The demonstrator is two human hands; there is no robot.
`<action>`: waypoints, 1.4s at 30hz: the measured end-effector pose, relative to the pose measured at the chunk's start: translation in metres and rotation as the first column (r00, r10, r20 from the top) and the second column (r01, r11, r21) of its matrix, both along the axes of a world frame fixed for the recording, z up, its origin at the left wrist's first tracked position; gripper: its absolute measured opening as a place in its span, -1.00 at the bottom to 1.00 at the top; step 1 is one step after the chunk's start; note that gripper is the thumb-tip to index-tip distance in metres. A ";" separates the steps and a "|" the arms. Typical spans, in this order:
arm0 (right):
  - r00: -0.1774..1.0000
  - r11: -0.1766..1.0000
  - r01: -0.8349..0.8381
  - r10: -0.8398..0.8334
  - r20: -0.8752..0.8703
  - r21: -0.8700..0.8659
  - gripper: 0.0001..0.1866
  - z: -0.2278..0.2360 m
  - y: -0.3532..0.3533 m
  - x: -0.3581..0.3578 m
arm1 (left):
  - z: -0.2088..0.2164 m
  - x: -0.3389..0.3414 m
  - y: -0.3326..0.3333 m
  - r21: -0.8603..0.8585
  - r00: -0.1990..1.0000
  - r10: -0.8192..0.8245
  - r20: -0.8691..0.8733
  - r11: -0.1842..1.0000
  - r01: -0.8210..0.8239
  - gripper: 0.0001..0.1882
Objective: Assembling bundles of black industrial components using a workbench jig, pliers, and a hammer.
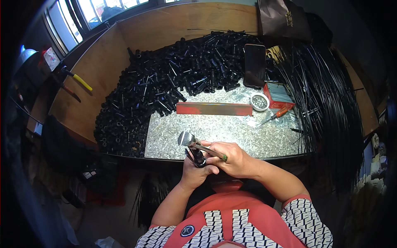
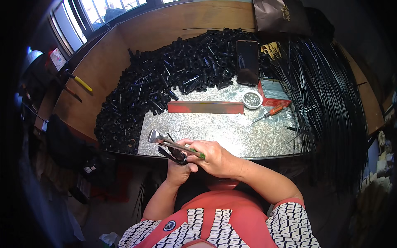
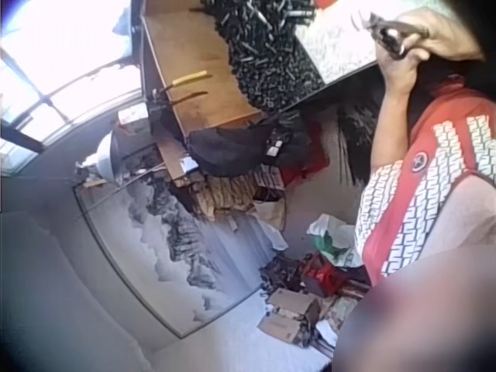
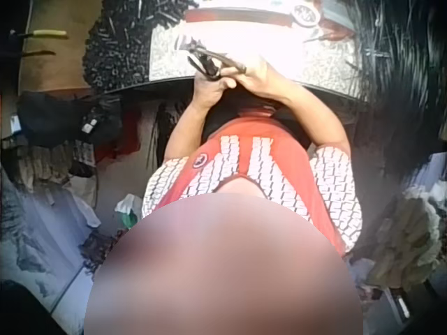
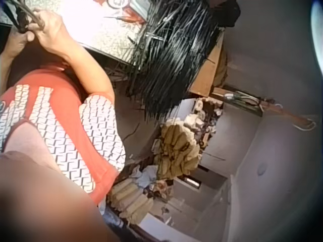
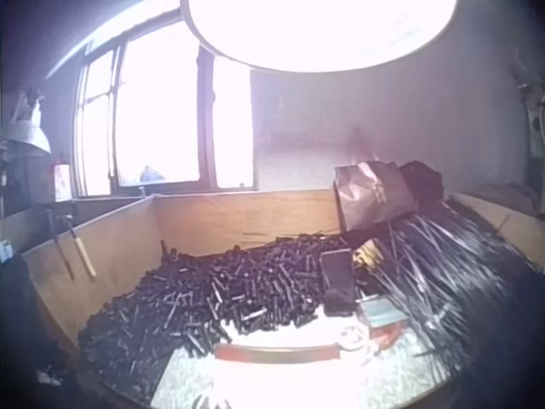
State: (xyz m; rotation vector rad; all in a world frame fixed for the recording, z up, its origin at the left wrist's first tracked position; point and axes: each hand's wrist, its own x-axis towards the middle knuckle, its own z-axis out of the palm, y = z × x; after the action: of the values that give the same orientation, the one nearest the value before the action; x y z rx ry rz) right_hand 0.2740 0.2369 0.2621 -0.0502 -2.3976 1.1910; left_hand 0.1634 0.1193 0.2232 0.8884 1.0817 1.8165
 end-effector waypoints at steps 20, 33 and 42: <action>0.999 0.983 0.038 -0.038 0.004 -0.179 -0.83 0.000 -0.005 -0.003 | -0.009 -0.006 0.002 0.149 0.974 -0.129 0.185 0.984 0.102 -0.13; 0.975 0.993 0.113 -0.104 -0.198 0.036 -0.84 -0.015 -0.011 -0.006 | -0.023 -0.012 0.000 0.099 0.999 -0.054 -0.010 0.994 0.054 -0.15; 0.996 0.987 0.088 -0.092 -0.022 -0.134 -0.63 0.000 -0.014 -0.010 | -0.027 -0.020 -0.006 0.040 0.994 -0.075 0.084 0.997 0.072 0.05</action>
State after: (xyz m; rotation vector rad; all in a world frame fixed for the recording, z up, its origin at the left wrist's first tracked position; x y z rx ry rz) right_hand 0.2643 0.2225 0.2622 -0.1804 -2.2635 1.2985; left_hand 0.1432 0.1136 0.1961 0.8530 0.9526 1.8021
